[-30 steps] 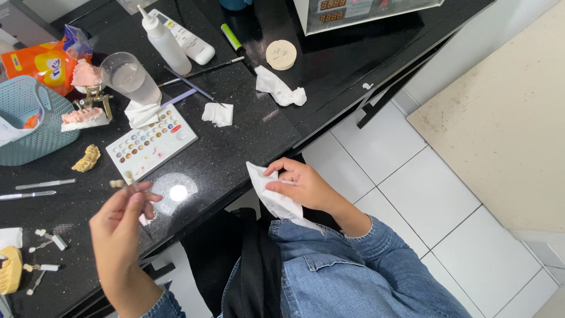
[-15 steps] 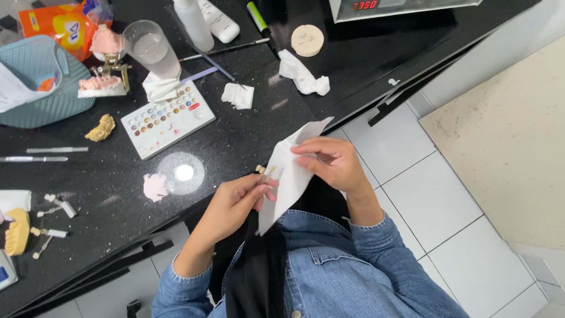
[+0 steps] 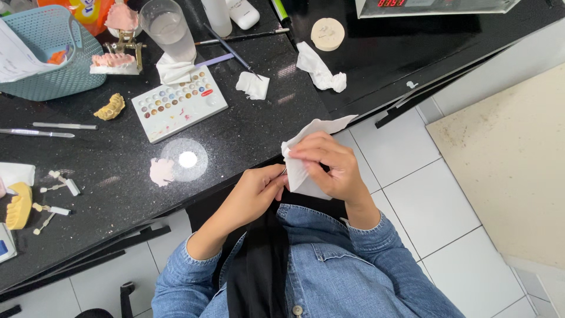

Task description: The person uses tweezers to hold a small dental prosthetic and applies paint with a fine brush from a color palette. They wipe the prosthetic with a tissue and continue painting different areas while rotating the object for access.

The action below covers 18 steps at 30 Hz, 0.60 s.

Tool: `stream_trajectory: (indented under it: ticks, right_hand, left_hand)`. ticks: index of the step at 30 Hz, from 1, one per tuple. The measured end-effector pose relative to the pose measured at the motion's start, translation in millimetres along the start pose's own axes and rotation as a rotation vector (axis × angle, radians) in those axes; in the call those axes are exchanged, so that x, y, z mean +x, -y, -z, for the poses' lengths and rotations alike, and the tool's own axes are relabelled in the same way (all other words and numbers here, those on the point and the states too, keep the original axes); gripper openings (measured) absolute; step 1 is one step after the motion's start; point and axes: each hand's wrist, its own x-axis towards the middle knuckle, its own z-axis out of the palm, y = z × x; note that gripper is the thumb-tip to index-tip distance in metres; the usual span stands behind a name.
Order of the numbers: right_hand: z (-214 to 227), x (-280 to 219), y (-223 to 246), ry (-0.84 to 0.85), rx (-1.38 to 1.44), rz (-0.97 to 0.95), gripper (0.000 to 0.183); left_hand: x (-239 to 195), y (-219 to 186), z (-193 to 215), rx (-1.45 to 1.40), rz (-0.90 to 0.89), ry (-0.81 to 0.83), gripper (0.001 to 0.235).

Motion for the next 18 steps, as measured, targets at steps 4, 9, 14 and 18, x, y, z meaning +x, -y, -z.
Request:
stream_trajectory:
  ticks: [4, 9, 14, 18]
  right_hand:
    - [-5, 5, 0, 0.008, -0.036, 0.011, 0.019]
    - [-20, 15, -9, -0.017, 0.083, -0.033, 0.018]
    - [-31, 38, -22, -0.246, 0.480, -0.293, 0.010]
    - [-32, 61, -17, -0.122, 0.433, -0.279, 0.008]
  left_hand:
    - [-2, 0, 2, 0.018, 0.004, -0.024, 0.025]
    - [-7, -4, 14, -0.004, 0.023, -0.081, 0.021]
    - [-23, -8, 30, -0.056, 0.006, -0.146, 0.023]
    - [-38, -8, 50, -0.058, -0.010, -0.204, 0.022]
